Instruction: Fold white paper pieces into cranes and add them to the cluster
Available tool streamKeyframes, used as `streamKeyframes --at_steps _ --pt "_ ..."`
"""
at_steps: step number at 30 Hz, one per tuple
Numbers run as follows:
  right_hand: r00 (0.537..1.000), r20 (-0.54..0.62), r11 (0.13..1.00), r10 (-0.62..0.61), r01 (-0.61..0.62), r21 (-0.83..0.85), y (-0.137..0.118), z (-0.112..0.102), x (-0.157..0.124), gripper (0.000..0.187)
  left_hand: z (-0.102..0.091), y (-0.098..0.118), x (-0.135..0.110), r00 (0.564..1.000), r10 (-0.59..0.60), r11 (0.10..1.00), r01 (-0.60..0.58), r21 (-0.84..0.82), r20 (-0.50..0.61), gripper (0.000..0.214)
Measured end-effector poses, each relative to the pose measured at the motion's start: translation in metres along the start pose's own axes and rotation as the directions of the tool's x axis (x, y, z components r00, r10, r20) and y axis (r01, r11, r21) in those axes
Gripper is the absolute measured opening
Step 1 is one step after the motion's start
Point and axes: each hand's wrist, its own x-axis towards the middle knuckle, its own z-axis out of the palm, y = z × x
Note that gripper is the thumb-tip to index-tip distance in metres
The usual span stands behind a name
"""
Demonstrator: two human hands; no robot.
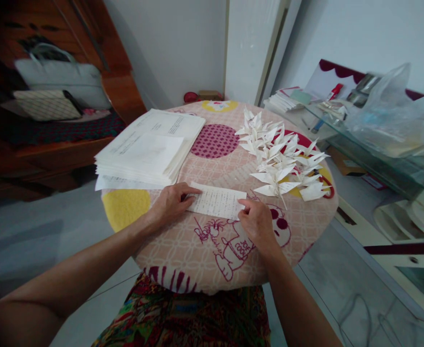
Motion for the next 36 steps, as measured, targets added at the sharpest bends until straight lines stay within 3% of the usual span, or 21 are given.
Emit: streamKeyframes --at_steps 14,19,25,28,30,32,36 --pt "1.000 -0.026 0.999 0.015 -0.014 0.034 0.006 0.003 0.001 0.046 0.002 -0.007 0.000 0.999 -0.037 0.995 0.035 -0.092 -0.024 0.029" --pt "1.000 -0.016 0.999 0.025 -0.025 0.033 0.005 0.002 0.001 0.047 0.003 -0.009 0.000 0.999 -0.044 0.998 0.043 -0.045 -0.014 0.030" --pt "1.000 -0.019 1.000 0.006 -0.006 -0.016 0.002 0.002 0.001 0.046 0.004 -0.007 -0.003 0.996 0.028 0.999 -0.026 0.031 -0.079 0.028" --pt "0.999 -0.049 0.998 -0.014 0.011 -0.057 0.002 0.004 0.000 0.044 0.006 -0.007 -0.004 0.976 0.157 0.986 -0.145 0.087 -0.148 0.036" --pt "0.997 -0.072 0.996 -0.032 0.026 -0.085 0.002 0.005 0.000 0.042 0.008 -0.008 -0.003 0.950 0.291 0.954 -0.280 0.106 -0.113 0.046" --pt "0.997 -0.070 0.994 -0.044 0.036 -0.105 0.003 0.005 0.000 0.042 0.010 -0.010 -0.003 0.915 0.403 0.912 -0.401 0.081 0.002 0.053" --pt "0.998 -0.047 0.991 -0.043 0.036 -0.130 0.002 0.005 0.000 0.042 0.014 -0.009 -0.003 0.887 0.428 0.898 -0.438 0.025 0.172 0.057"
